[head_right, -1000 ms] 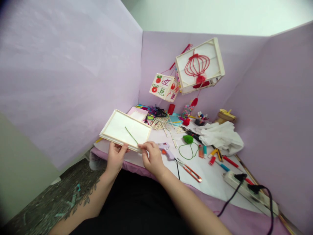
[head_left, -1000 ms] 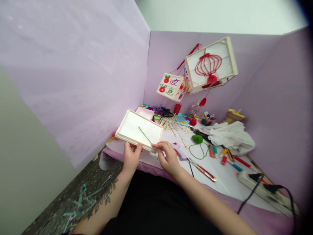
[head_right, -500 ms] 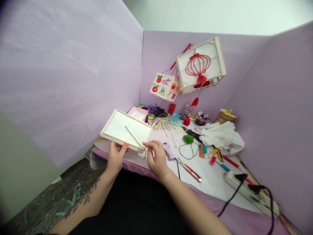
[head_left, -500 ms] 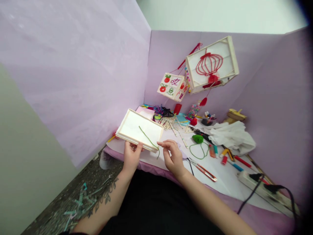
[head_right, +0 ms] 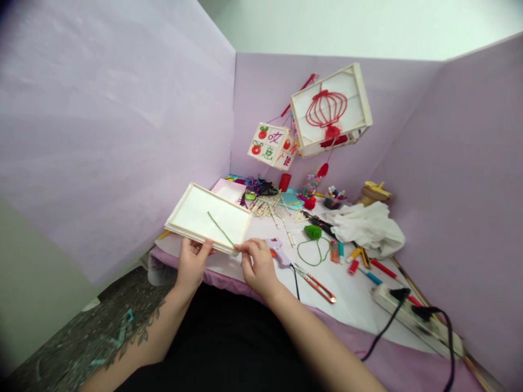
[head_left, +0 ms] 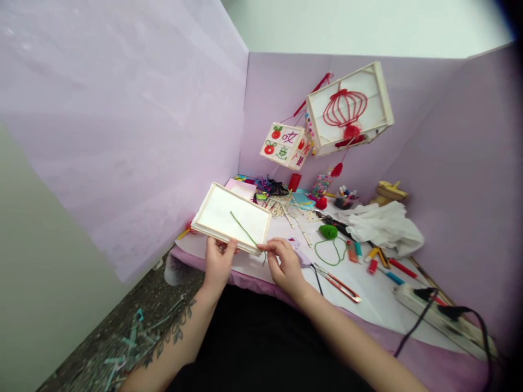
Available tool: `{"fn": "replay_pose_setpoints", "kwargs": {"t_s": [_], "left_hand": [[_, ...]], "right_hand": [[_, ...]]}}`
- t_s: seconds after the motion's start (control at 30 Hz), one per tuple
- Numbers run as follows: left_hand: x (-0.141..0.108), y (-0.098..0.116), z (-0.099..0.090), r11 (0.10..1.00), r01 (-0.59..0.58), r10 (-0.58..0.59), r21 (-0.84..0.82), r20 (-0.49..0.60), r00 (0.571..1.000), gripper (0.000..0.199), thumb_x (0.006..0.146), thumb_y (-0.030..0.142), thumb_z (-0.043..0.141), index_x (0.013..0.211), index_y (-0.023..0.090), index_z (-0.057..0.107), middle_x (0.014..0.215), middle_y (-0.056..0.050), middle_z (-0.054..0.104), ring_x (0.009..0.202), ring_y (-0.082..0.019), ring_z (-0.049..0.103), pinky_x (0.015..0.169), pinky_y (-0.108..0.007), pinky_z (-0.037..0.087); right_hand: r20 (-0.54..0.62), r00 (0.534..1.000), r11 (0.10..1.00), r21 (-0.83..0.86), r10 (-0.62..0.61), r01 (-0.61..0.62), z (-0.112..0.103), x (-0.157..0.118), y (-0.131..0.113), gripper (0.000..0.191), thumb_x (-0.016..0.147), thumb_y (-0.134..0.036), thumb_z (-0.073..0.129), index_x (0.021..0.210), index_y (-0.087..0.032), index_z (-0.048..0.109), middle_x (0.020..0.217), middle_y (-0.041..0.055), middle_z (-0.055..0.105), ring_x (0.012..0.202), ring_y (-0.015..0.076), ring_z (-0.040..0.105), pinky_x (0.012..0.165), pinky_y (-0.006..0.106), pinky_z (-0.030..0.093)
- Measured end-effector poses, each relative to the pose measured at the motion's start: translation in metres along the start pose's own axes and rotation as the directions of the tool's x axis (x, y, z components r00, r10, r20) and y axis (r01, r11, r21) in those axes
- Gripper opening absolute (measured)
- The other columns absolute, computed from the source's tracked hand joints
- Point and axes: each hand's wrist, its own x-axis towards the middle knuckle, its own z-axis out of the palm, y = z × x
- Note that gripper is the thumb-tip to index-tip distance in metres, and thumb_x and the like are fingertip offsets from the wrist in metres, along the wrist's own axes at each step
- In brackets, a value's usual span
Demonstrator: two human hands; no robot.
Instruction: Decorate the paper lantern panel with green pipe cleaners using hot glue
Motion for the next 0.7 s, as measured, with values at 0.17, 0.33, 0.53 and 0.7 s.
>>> {"fn": "replay_pose_setpoints", "kwargs": {"t_s": [0.17, 0.33, 0.53, 0.7], "left_hand": [[0.0001, -0.0006, -0.0005, 1.000, 0.003, -0.003, -0.008, 0.003, 1.000, 0.044, 0.071, 0.042, 0.076, 0.098, 0.019, 0.050, 0.088, -0.003, 0.062, 0.077, -0.016, 0.064, 0.060, -0.026, 0.056], [0.0004, -0.0017, -0.0010, 1.000, 0.009, -0.009, -0.010, 0.003, 1.000, 0.045, 0.071, 0.041, 0.077, 0.099, 0.018, 0.049, 0.089, -0.004, 0.062, 0.076, -0.015, 0.063, 0.060, -0.026, 0.056], [0.0001, 0.0010, 0.0000, 1.000, 0.014, -0.014, -0.013, -0.008, 1.000, 0.046, 0.069, 0.043, 0.077, 0.096, 0.019, 0.049, 0.090, -0.003, 0.061, 0.074, -0.015, 0.062, 0.060, -0.026, 0.055], [-0.0009, 0.0034, 0.0005, 1.000, 0.021, -0.021, -0.014, -0.004, 1.000, 0.044, 0.070, 0.042, 0.077, 0.096, 0.019, 0.049, 0.087, -0.002, 0.060, 0.074, -0.014, 0.062, 0.061, -0.025, 0.055]], "right_hand": [[-0.068, 0.998, 1.000, 0.015, 0.007, -0.006, -0.0032, -0.0017, 0.0010, 0.024, 0.088, -0.010, 0.046, 0.100, -0.021, 0.064, 0.092, 0.0074, 0.061, 0.094, 0.0221, 0.057, 0.083, 0.040, 0.049], [-0.026, 1.000, 1.000, 0.007, -0.011, 0.011, -0.0014, -0.0003, 0.0019, 0.025, 0.087, -0.010, 0.047, 0.101, -0.021, 0.064, 0.095, 0.0084, 0.060, 0.095, 0.0225, 0.057, 0.083, 0.041, 0.049], [0.023, 1.000, 1.000, -0.003, -0.008, 0.008, -0.0005, -0.0026, 0.0032, 0.026, 0.088, -0.011, 0.047, 0.103, -0.022, 0.065, 0.099, 0.0092, 0.059, 0.097, 0.0230, 0.057, 0.084, 0.042, 0.050], [-0.058, 0.998, 1.000, 0.026, -0.002, 0.003, -0.0045, -0.0007, 0.0040, 0.026, 0.090, -0.011, 0.046, 0.103, -0.022, 0.064, 0.096, 0.0081, 0.060, 0.097, 0.0225, 0.056, 0.085, 0.041, 0.048]]}}
